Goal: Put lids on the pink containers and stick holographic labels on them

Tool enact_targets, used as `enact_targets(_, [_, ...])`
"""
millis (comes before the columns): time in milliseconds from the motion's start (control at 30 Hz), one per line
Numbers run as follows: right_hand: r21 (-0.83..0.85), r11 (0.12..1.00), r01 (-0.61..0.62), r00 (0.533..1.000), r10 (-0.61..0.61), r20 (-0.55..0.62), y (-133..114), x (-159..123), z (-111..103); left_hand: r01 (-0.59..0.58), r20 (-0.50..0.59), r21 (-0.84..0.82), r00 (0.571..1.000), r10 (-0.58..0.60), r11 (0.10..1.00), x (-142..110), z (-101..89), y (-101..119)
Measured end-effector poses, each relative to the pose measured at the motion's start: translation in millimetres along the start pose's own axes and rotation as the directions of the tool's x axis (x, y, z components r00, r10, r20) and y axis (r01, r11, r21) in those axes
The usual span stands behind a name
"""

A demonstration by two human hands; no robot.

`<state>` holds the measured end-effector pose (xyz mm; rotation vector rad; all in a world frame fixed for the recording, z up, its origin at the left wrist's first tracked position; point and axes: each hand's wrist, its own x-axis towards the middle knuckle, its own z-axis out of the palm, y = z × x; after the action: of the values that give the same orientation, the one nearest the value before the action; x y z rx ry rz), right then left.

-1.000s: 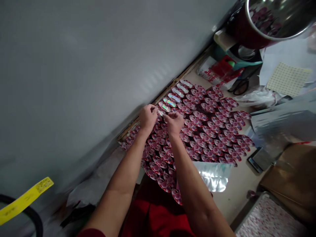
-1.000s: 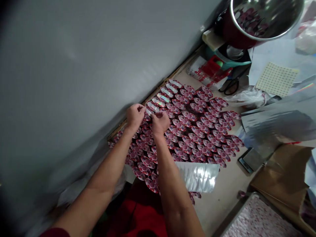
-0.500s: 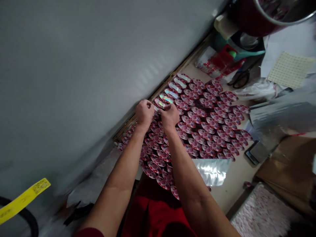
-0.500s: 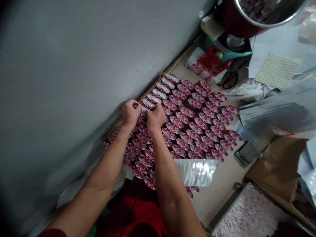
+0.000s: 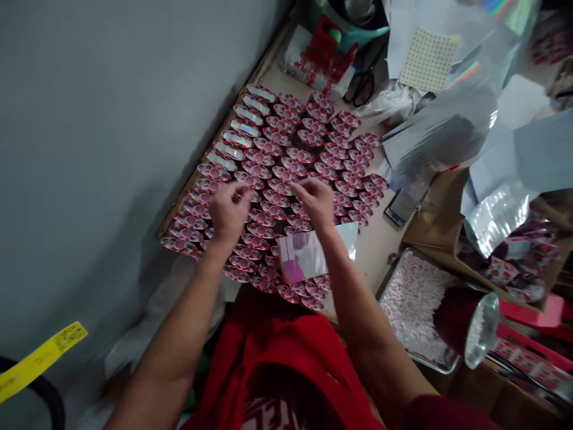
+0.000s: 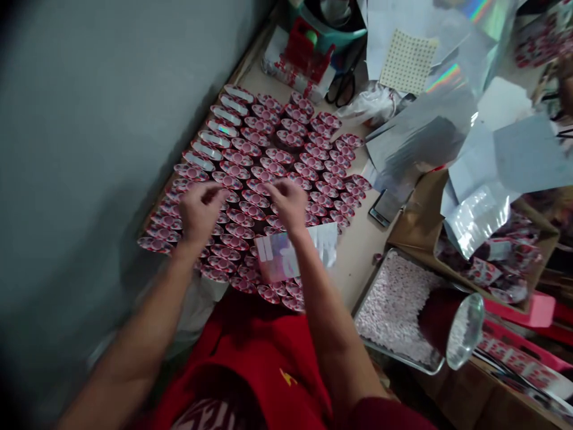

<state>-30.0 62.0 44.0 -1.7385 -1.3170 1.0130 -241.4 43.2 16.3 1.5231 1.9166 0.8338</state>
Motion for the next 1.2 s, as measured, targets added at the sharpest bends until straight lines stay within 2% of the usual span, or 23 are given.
enact_targets(33, [-0.027,0.999,-0.036,0.995,0.033,-0.091,9.8,-16.4,-29.4,0.016,0.127,-0.082,0.992,-0.005,0.997,-28.2,7.7,4.7])
enact_targets(100, [-0.105,0.992,-0.071,0.985,0.053,-0.166,29.2,-48.5,-71.4,0.087,0.323,-0.207,0.946,-0.016,0.975,-77.4,25.4,9.9])
enact_targets(167, [-0.206,0.978,0.012,0.992,-0.039,-0.124,44.6,-76.9,-86.0,0.218,0.406,-0.248,0.908,-0.102,0.944,-111.0,41.6,11.5])
enact_targets(267, [-0.413,0.877,0.243,0.970,-0.225,0.093,56.9,-106.4,-69.7,0.333,0.392,-0.299,0.897,-0.203,0.894,-132.5,56.1,14.1])
enact_targets(367, [-0.566,0.739,0.366,0.929,-0.250,0.273,63.8,-120.3,-43.2,0.317,0.343,-0.352,0.919,-0.194,0.881,-135.7,60.9,19.0])
enact_targets(467, [-0.631,0.667,0.396,0.914,-0.222,0.339,75.5,-128.9,-30.5,0.359,0.344,-0.374,0.910,-0.232,0.855,-136.1,64.6,21.4])
enact_targets(600, [-0.609,0.640,0.467,0.878,-0.259,0.402,93.5,-144.8,-34.3,0.407,0.334,-0.392,0.899,-0.284,0.825,-136.7,68.3,19.8])
enact_targets(700, [-0.580,0.649,0.492,0.864,-0.282,0.417,95.3,-155.3,-43.0,0.365,0.279,-0.327,0.918,-0.280,0.872,-134.7,64.0,19.9])
enact_targets(767, [-0.591,0.650,0.478,0.873,-0.275,0.403,87.6,-158.4,-48.9,0.325,0.246,-0.245,0.932,-0.265,0.914,-133.1,59.2,21.6])
enact_targets(867, [-0.620,0.659,0.425,0.899,-0.225,0.377,63.7,-158.7,-58.1,0.276,0.209,-0.159,0.948,-0.241,0.948,-130.5,54.8,26.2])
enact_targets(900, [-0.612,0.687,0.392,0.912,-0.200,0.359,53.1,-158.2,-61.4,0.269,0.199,-0.142,0.950,-0.239,0.953,-129.2,54.9,27.8])
enact_targets(967, [-0.526,0.806,0.271,0.947,-0.124,0.297,29.5,-156.3,-67.9,0.257,0.180,-0.112,0.955,-0.235,0.960,-125.4,57.1,30.1])
enact_targets(1033, [-0.312,0.948,0.062,0.973,0.012,0.230,5.8,-151.6,-72.2,0.242,0.156,-0.112,0.962,-0.223,0.964,-119.7,60.2,30.2])
enact_targets(1067, [-0.166,0.985,-0.053,0.971,0.090,0.224,-4.7,-147.4,-72.5,0.241,0.136,-0.130,0.965,-0.223,0.962,-116.6,61.1,29.2])
enact_targets(1133, [0.128,0.961,-0.245,0.941,0.204,0.269,-19.6,-134.8,-67.6,0.273,0.074,-0.224,0.962,-0.263,0.936,-110.5,59.7,26.1])
enact_targets(1200, [0.323,0.875,-0.360,0.909,0.252,0.331,-24.6,-118.4,-54.8,0.366,0.067,-0.419,0.925,-0.374,0.831,-105.7,53.1,22.6])
